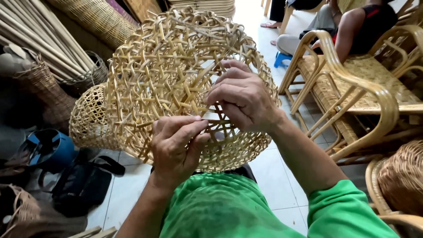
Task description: Weaving a large basket by hand using thin strips of material.
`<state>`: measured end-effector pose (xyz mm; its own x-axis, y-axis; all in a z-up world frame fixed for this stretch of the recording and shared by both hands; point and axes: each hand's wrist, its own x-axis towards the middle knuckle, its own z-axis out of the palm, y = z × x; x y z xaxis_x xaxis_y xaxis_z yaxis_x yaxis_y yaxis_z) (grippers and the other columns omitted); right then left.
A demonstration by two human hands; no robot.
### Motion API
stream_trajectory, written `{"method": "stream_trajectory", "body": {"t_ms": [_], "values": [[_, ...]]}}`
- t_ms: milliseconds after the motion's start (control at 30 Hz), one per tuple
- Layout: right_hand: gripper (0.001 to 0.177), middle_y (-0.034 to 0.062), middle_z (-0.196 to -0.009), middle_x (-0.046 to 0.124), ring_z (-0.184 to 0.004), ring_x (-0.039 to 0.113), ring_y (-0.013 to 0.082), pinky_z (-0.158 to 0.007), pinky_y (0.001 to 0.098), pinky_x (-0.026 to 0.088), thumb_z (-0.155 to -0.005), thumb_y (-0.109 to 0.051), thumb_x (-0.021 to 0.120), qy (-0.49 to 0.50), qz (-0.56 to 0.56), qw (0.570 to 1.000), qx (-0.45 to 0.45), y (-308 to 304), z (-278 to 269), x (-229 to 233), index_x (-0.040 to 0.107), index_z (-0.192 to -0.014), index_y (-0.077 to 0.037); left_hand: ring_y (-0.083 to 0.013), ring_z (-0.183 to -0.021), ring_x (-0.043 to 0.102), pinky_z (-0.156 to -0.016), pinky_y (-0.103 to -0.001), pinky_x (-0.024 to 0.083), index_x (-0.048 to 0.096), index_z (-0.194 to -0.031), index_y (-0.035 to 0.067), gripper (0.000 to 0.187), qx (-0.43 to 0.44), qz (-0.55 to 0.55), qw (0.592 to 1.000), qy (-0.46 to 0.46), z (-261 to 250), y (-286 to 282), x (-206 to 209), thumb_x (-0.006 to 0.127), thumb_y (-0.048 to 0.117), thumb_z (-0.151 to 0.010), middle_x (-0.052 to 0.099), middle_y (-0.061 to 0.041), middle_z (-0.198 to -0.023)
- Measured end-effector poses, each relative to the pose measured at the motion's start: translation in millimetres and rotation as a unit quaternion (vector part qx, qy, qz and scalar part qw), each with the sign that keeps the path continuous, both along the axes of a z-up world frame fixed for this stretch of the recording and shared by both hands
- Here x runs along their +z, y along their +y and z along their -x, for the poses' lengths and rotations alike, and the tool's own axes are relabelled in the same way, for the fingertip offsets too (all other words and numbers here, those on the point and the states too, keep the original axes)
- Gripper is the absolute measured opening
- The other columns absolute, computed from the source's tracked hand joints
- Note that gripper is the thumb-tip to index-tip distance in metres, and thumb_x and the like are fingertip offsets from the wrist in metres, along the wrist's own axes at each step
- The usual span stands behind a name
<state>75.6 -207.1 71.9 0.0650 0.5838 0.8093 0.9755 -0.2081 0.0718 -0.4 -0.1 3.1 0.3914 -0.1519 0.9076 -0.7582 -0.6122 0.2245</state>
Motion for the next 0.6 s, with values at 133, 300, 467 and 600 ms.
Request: {"method": "stream_trajectory", "body": {"t_ms": [133, 300, 467, 600], "values": [[0.025, 0.0092, -0.092, 0.078, -0.087, 0.072, 0.0247, -0.113, 0.0559, 0.044, -0.095, -0.008, 0.049, 0.005, 0.0, 1.0, -0.004, 0.3, -1.6, -2.8, 0.074, -0.096, -0.008, -0.0233, -0.099, 0.067, -0.089, -0.041, 0.044, 0.077, -0.11, 0.014, 0.031, -0.003, 0.004, 1.0, -0.009, -5.1, -1.9, -3.8, 0.059, 0.038, -0.103, 0.074, -0.005, -0.111], [0.023, 0.0047, -0.089, 0.075, -0.09, 0.069, 0.0233, -0.116, 0.0498, 0.038, -0.086, -0.006, 0.054, 0.03, -0.047, 0.998, 0.011, 2.9, -6.4, -8.8, 0.077, -0.088, -0.012, -0.0224, -0.098, 0.07, -0.089, -0.035, 0.048, 0.08, -0.107, 0.018, 0.026, -0.019, 0.038, 0.997, -0.064, -13.6, -2.0, -7.8, 0.068, 0.04, -0.099, 0.074, -0.001, -0.104], [0.023, 0.0045, -0.089, 0.074, -0.091, 0.069, 0.0227, -0.116, 0.0489, 0.039, -0.087, -0.006, 0.054, 0.028, -0.037, 0.999, 0.012, 1.7, -6.9, -9.1, 0.076, -0.09, -0.012, -0.0221, -0.095, 0.07, -0.088, -0.035, 0.049, 0.08, -0.106, 0.018, 0.025, -0.014, 0.043, 0.996, -0.075, -13.9, -3.3, -9.8, 0.069, 0.039, -0.098, 0.074, -0.001, -0.102], [0.024, 0.005, -0.09, 0.075, -0.091, 0.069, 0.0221, -0.115, 0.0486, 0.039, -0.088, -0.005, 0.054, 0.024, -0.037, 0.999, 0.017, 0.3, -8.1, -10.6, 0.077, -0.091, -0.011, -0.0221, -0.095, 0.071, -0.088, -0.035, 0.048, 0.079, -0.106, 0.018, 0.025, -0.021, 0.05, 0.996, -0.073, -14.0, -3.7, -11.3, 0.068, 0.039, -0.099, 0.074, -0.001, -0.102]]}}
